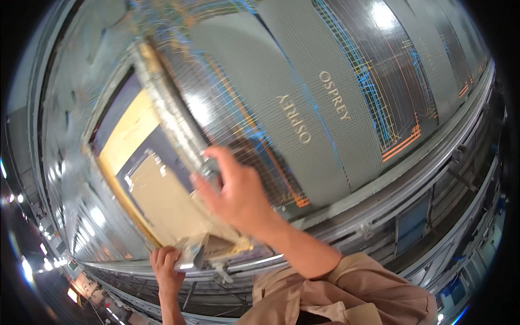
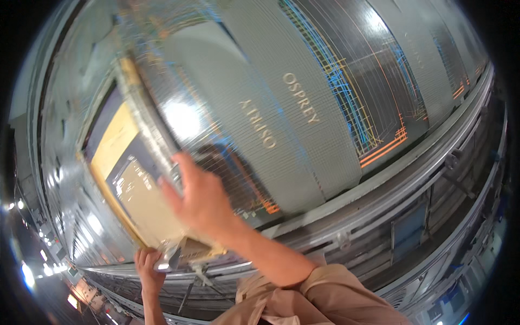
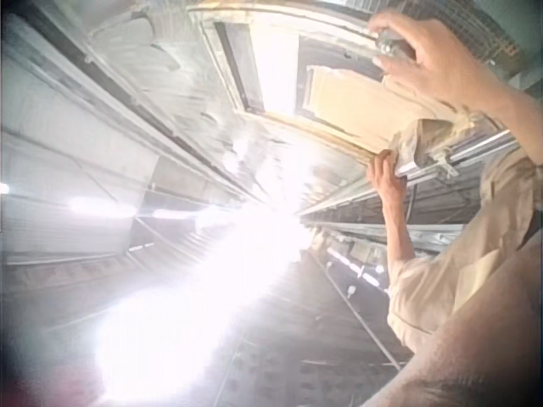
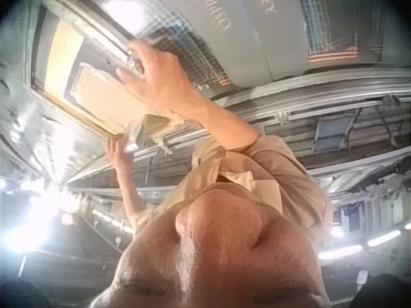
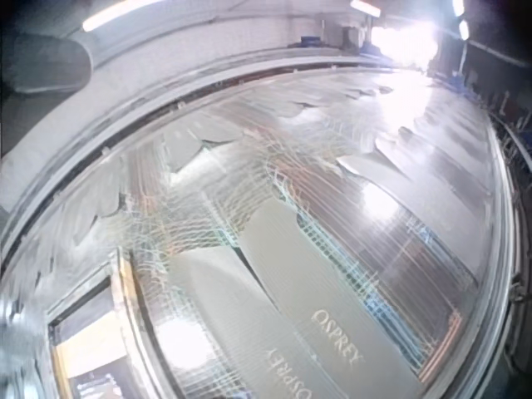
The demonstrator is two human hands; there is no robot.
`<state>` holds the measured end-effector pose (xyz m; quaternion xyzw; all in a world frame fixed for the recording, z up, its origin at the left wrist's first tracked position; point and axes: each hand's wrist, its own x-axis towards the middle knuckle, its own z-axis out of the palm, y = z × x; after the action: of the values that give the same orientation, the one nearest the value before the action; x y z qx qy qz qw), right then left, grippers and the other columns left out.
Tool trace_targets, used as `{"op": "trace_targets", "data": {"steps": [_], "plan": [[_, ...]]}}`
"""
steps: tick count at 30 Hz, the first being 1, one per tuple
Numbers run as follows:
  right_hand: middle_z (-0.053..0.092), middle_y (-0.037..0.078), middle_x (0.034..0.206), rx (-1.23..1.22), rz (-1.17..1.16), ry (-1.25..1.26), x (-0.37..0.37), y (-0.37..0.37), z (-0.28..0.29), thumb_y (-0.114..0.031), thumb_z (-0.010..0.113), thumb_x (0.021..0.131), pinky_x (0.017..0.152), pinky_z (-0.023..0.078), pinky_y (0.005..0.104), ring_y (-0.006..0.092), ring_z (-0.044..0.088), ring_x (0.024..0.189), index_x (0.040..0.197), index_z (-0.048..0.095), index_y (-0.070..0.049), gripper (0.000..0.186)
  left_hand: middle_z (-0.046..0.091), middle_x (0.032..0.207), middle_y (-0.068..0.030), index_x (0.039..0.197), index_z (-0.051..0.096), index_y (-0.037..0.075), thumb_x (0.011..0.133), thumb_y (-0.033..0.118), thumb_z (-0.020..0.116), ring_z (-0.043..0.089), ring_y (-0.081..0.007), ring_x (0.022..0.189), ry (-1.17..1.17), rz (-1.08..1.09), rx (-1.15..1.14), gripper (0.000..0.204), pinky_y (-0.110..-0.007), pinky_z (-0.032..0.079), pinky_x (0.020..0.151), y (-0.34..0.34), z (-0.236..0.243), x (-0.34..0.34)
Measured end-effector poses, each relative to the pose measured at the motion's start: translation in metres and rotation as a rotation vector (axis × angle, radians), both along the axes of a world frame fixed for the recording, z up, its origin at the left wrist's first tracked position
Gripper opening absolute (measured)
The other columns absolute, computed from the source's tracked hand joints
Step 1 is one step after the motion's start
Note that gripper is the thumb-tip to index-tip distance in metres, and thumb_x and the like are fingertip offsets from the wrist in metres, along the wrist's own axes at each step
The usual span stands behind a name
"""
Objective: The person uses a squeegee to spread ink across a screen printing frame mounted on a large curved surface. They repeatedly pull the squeegee down the screen to transfer ink onto the surface below, occasionally lifting the frame to check the progress.
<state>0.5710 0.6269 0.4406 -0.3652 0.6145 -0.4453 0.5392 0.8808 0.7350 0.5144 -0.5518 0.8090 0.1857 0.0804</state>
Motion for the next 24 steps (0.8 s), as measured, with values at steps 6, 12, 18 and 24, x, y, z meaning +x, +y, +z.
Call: {"op": "trace_targets", "data": {"steps": [6,12,18,24], "plan": [[0.069,0.022,0.076,-0.038,-0.099,0.402,0.004,-0.008,0.005,-0.025,0.067,0.096,0.063,0.053,0.0459,0.0393,0.071,0.072,0.103,0.07,-0.009,0.018,0.068,0.1,-0.0036,0.099,0.069,0.012,0.06,-0.001,0.072,0.063,-0.0289,0.096,0.091,-0.092,-0.173,0.041,-0.043,0.047,0.086,-0.003,0.019,-0.005],[0.068,0.019,0.073,-0.265,-0.104,0.55,0.014,-0.014,-0.017,-0.026,0.067,0.096,0.065,0.05,0.0443,0.0356,0.069,0.068,0.105,0.071,-0.009,0.02,0.072,0.111,0.0043,0.1,0.073,0.015,0.066,0.001,0.074,0.061,-0.0213,0.108,0.204,-0.248,-0.368,0.037,-0.042,0.043,0.099,-0.018,0.024,0.016],[0.069,0.019,0.076,-0.229,-0.086,0.676,0.005,-0.021,-0.031,-0.03,0.065,0.098,0.069,0.05,0.0486,0.0399,0.069,0.074,0.107,0.07,-0.009,0.023,0.072,0.113,0.008,0.099,0.074,0.017,0.069,0.003,0.076,0.058,-0.0224,0.124,0.339,-0.632,-0.343,0.033,-0.046,0.038,0.104,-0.08,-0.007,-0.038],[0.072,0.022,0.09,-0.253,-0.108,0.721,0.014,-0.016,-0.025,-0.032,0.064,0.097,0.077,0.053,0.048,0.0432,0.069,0.081,0.109,0.071,-0.009,0.028,0.071,0.112,0.0089,0.097,0.074,0.018,0.073,0.003,0.077,0.055,-0.0187,0.126,0.209,-0.636,-0.242,0.029,-0.044,0.039,0.103,-0.079,-0.012,-0.011]]}}
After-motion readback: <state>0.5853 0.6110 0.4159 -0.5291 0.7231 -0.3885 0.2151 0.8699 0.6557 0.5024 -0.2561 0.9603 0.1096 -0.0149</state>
